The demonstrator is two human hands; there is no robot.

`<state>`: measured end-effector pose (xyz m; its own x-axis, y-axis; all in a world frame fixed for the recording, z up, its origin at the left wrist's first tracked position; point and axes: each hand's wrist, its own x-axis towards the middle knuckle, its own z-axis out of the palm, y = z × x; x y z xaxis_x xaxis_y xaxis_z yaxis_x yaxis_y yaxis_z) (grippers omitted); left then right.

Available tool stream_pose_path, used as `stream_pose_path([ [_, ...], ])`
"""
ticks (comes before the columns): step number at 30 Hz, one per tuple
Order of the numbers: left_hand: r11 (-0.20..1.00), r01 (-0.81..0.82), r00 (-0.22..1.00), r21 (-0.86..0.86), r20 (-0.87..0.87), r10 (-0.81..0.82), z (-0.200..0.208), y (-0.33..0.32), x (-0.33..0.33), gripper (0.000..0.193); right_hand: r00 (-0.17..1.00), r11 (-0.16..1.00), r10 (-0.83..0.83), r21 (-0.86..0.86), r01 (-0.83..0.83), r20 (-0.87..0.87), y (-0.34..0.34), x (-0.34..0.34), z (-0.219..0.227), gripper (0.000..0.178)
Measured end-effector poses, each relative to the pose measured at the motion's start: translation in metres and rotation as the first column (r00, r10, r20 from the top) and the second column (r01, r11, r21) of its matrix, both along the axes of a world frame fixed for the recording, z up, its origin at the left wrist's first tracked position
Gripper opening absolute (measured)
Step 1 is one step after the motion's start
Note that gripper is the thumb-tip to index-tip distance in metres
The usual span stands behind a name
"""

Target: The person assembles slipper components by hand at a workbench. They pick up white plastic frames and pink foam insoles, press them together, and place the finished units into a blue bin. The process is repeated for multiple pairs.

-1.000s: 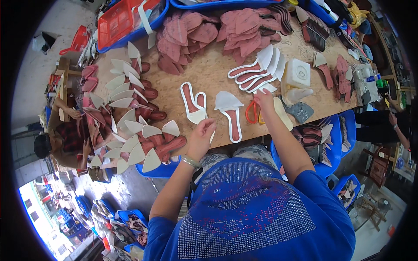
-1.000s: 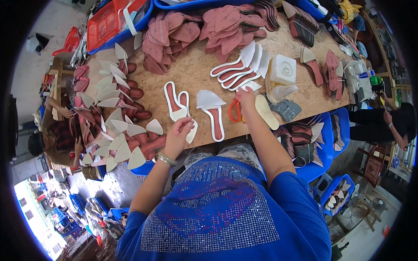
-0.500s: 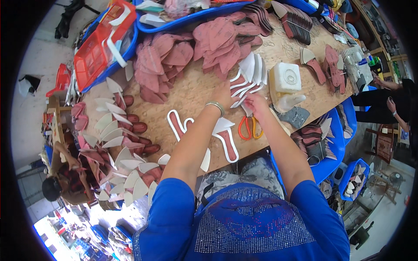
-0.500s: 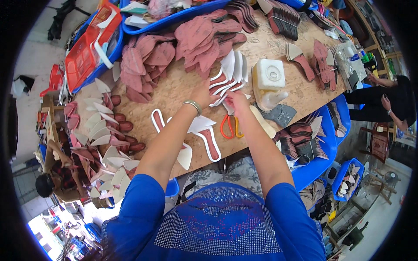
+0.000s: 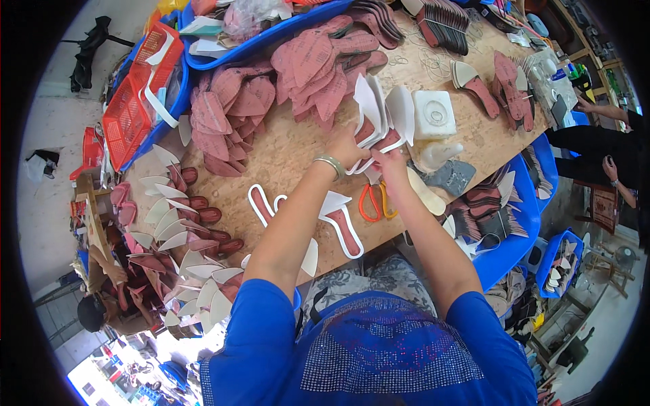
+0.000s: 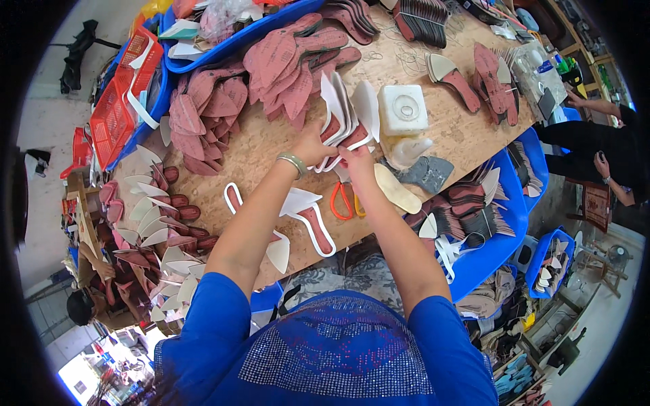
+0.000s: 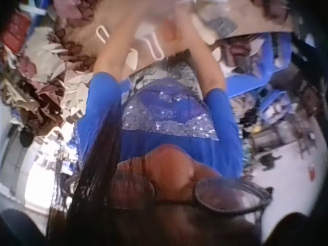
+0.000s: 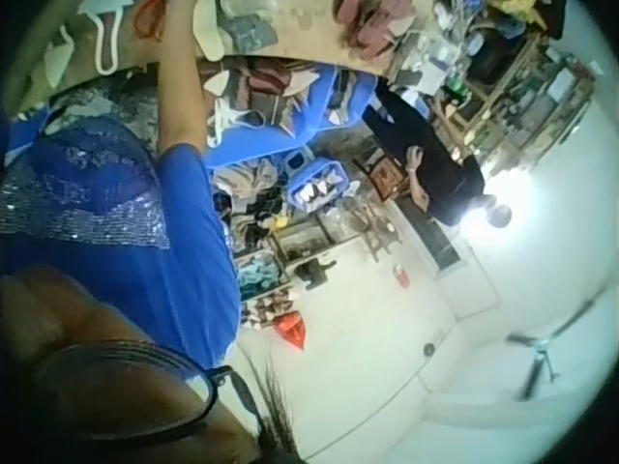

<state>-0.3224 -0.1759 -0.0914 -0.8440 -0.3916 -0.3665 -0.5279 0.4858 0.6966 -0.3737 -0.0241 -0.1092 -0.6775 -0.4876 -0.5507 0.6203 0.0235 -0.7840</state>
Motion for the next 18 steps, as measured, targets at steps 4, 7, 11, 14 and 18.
stream_pose_path([
  [4, 0.987, -0.040, 0.975, 0.157, -0.211, 0.073, 0.042, 0.016, 0.015, 0.070, 0.991, 0.989, 0.096, -0.099, -0.106, -0.098, 0.028, 0.003, 0.057, 0.027],
  [7, 0.732, -0.028, 0.935, 0.681, -0.242, 0.261, 0.069, 0.041, 0.037, 0.059, 0.947, 0.966, 0.214, -0.090, -0.241, -0.238, 0.055, 0.010, 0.097, 0.034],
  [11, 0.386, -0.142, 0.919, 0.912, -0.023, 0.393, 0.099, 0.083, 0.083, 0.048, 0.883, 0.914, 0.376, -0.044, -0.403, -0.279, 0.085, 0.025, 0.115, 0.040],
  [14, 0.497, -0.208, 0.863, 0.843, -0.081, 0.499, 0.114, 0.118, 0.113, 0.048, 0.882, 0.892, 0.434, -0.049, -0.450, -0.184, 0.099, 0.048, 0.126, 0.045],
  [18, 0.452, -0.312, 0.772, 0.836, -0.055, 0.634, 0.119, 0.156, 0.150, 0.047, 0.752, 0.813, 0.541, 0.007, -0.582, -0.376, 0.118, 0.078, 0.122, 0.052],
])
